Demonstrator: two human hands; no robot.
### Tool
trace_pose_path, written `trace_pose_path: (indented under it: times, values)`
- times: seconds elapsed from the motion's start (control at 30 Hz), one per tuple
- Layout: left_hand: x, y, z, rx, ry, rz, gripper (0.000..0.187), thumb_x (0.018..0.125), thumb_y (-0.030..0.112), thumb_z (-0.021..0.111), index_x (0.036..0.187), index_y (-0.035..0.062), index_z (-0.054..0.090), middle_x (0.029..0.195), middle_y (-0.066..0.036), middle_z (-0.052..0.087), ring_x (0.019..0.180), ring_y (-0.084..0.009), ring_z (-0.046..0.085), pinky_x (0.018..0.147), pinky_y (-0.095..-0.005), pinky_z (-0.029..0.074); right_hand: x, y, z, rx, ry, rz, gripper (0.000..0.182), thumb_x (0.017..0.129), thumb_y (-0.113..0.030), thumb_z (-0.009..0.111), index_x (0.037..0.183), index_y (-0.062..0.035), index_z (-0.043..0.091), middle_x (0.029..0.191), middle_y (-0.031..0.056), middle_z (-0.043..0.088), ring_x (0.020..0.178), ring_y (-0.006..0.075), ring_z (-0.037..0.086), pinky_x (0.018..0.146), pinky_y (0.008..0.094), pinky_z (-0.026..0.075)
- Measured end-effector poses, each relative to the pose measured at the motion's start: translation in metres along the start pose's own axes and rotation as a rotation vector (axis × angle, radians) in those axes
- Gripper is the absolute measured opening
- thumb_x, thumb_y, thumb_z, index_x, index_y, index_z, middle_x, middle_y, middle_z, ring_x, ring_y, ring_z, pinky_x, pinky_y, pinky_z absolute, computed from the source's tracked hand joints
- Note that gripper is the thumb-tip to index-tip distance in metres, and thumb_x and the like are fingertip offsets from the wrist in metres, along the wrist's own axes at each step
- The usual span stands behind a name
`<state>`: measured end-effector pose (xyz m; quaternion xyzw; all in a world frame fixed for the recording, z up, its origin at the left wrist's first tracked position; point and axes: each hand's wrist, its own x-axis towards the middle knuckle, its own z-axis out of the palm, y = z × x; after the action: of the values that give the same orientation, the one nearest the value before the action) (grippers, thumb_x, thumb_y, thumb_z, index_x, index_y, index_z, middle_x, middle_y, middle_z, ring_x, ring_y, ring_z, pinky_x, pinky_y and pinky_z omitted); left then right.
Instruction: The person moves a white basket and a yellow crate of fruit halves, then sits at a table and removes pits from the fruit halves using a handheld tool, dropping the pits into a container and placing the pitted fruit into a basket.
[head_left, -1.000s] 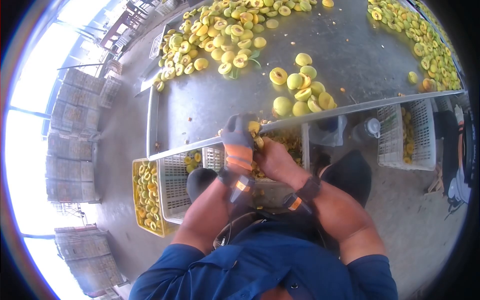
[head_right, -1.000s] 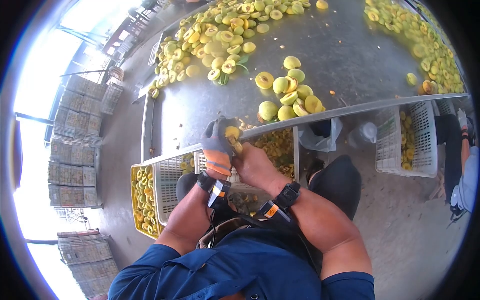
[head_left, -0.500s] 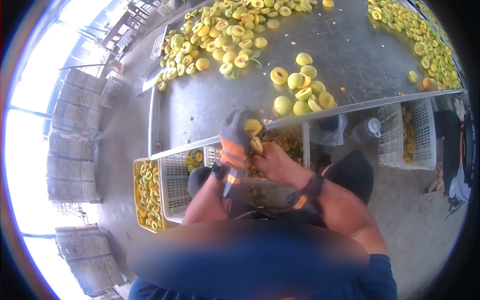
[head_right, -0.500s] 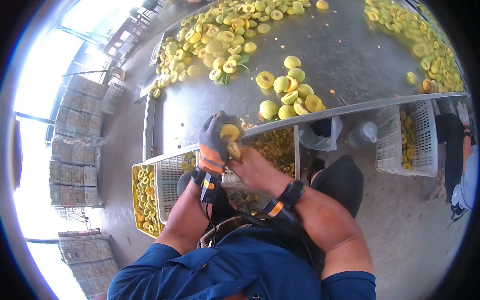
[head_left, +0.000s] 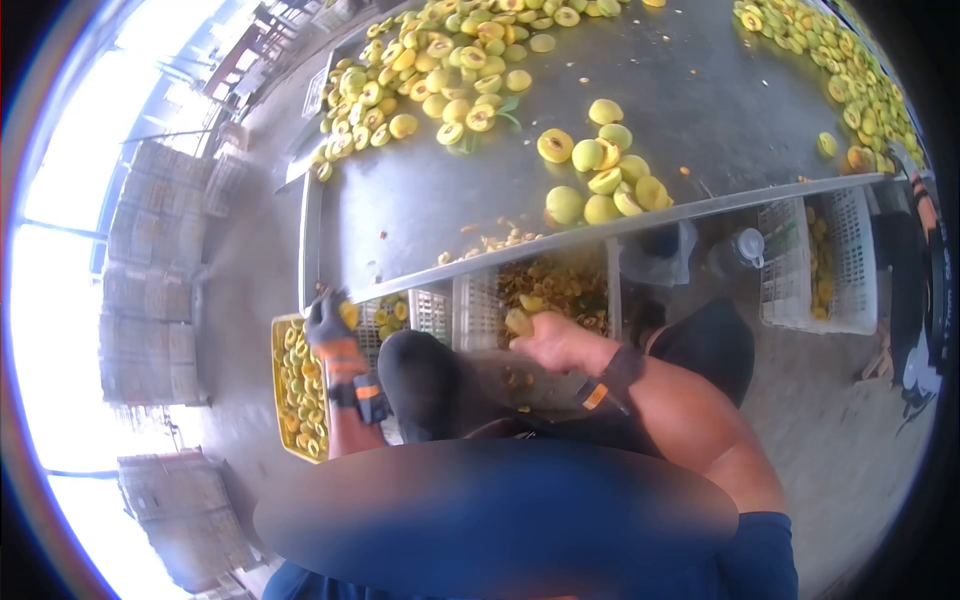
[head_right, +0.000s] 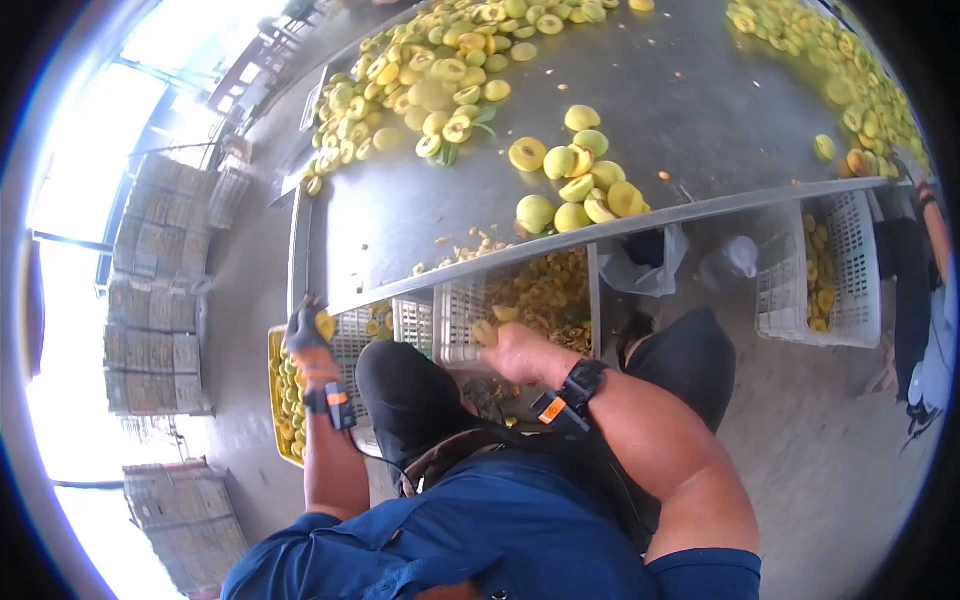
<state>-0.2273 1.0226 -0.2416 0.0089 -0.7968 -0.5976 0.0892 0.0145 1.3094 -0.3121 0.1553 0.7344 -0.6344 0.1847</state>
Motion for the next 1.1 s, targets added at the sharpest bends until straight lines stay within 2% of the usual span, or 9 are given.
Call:
trace_pose_path:
  times: [0.1, 0.33, 0.57, 0.7, 0.77, 0.83, 0.97, 1.07, 1.1]
  values:
    - [0.029, -0.031, -0.040, 0.444, -0.004, 0.032, 0.027, 0.100, 0.016, 0.072, 0.119, -0.0025, 0.078, 0.108, -0.011, 0.081, 0.094, -0.0185, 0.072, 0.086, -0.0315, 0.058, -0.011, -0.015, -0.008, -0.022, -0.038, -0.143, 0.042, 0.098, -0.036, 0.071, 0.109, 0.0042, 0.071, 0.096, 0.0251, 0.076, 0.096, 0.0417, 0.073, 0.086, 0.0476, 0.056]
    - [0.015, 0.046, 0.138, 0.136, -0.448, 0.052, 0.036, 0.098, 0.017, 0.074, 0.130, -0.0002, 0.075, 0.119, -0.014, 0.079, 0.106, -0.0199, 0.073, 0.095, -0.0320, 0.056, -0.012, -0.051, -0.029, 0.115, 0.293, -0.315, 0.035, 0.100, -0.025, 0.067, 0.119, 0.0040, 0.065, 0.101, 0.0284, 0.074, 0.098, 0.0463, 0.072, 0.087, 0.0483, 0.055]
    - [0.013, 0.040, 0.372, 0.471, -1.035, 0.706, 0.049, 0.099, 0.019, 0.076, 0.143, 0.0024, 0.066, 0.112, -0.013, 0.077, 0.084, -0.0213, 0.076, 0.072, -0.0337, 0.063, -0.013, -0.059, -0.047, 0.305, 0.446, -0.319, 0.034, 0.100, -0.020, 0.068, 0.124, 0.0037, 0.063, 0.105, 0.0287, 0.074, 0.104, 0.0480, 0.071, 0.091, 0.0488, 0.055]
    - [0.017, 0.056, 0.397, 0.360, -1.258, -0.052, 0.045, 0.091, 0.015, 0.081, 0.133, 0.0026, 0.071, 0.124, -0.014, 0.076, 0.100, -0.0256, 0.078, 0.082, -0.0358, 0.065, -0.006, -0.056, -0.063, 0.336, 0.534, -0.320, 0.034, 0.101, -0.021, 0.067, 0.125, 0.0026, 0.064, 0.108, 0.0281, 0.075, 0.105, 0.0481, 0.071, 0.093, 0.0493, 0.055]
    - [0.011, 0.049, 0.378, 0.206, -1.197, 0.036, 0.049, 0.092, 0.015, 0.080, 0.136, -0.0036, 0.067, 0.111, -0.014, 0.076, 0.090, -0.0254, 0.077, 0.077, -0.0348, 0.065, -0.004, -0.056, -0.069, 0.304, 0.585, -0.321, 0.034, 0.101, -0.023, 0.067, 0.125, 0.0019, 0.064, 0.109, 0.0276, 0.075, 0.106, 0.0476, 0.071, 0.094, 0.0491, 0.055]
    - [-0.002, 0.059, 0.344, -0.005, -1.088, -0.253, 0.049, 0.094, 0.011, 0.075, 0.139, -0.0069, 0.063, 0.111, -0.014, 0.075, 0.088, -0.0261, 0.076, 0.076, -0.0344, 0.064, -0.007, -0.061, -0.077, 0.268, 0.623, -0.290, 0.035, 0.101, -0.024, 0.067, 0.125, 0.0012, 0.065, 0.109, 0.0273, 0.075, 0.106, 0.0471, 0.071, 0.094, 0.0487, 0.055]
    - [-0.046, 0.089, 0.274, -0.291, -1.007, -0.221, 0.052, 0.095, 0.006, 0.069, 0.145, -0.0047, 0.058, 0.126, -0.017, 0.071, 0.105, -0.0262, 0.074, 0.077, -0.0363, 0.065, -0.009, -0.062, -0.077, 0.305, 0.587, -0.290, 0.039, 0.100, -0.026, 0.066, 0.128, 0.0015, 0.064, 0.111, 0.0278, 0.075, 0.110, 0.0478, 0.070, 0.095, 0.0494, 0.054]
    - [-0.076, 0.103, 0.238, -0.428, -0.984, -0.237, 0.052, 0.096, 0.007, 0.069, 0.145, -0.0046, 0.058, 0.128, -0.018, 0.070, 0.108, -0.0263, 0.074, 0.081, -0.0372, 0.065, -0.005, -0.059, -0.068, 0.277, 0.613, -0.313, 0.032, 0.103, -0.026, 0.066, 0.114, 0.0040, 0.065, 0.090, 0.0159, 0.071, 0.086, 0.0278, 0.068, 0.082, 0.0426, 0.052]
    - [-0.081, 0.101, 0.233, -0.390, -0.963, -0.231, 0.050, 0.095, 0.004, 0.069, 0.143, -0.0049, 0.060, 0.126, -0.017, 0.072, 0.106, -0.0265, 0.074, 0.084, -0.0372, 0.066, -0.005, -0.058, -0.066, 0.222, 0.640, -0.328, 0.030, 0.102, -0.023, 0.064, 0.113, 0.0046, 0.064, 0.089, 0.0192, 0.070, 0.087, 0.0332, 0.068, 0.082, 0.0450, 0.051]
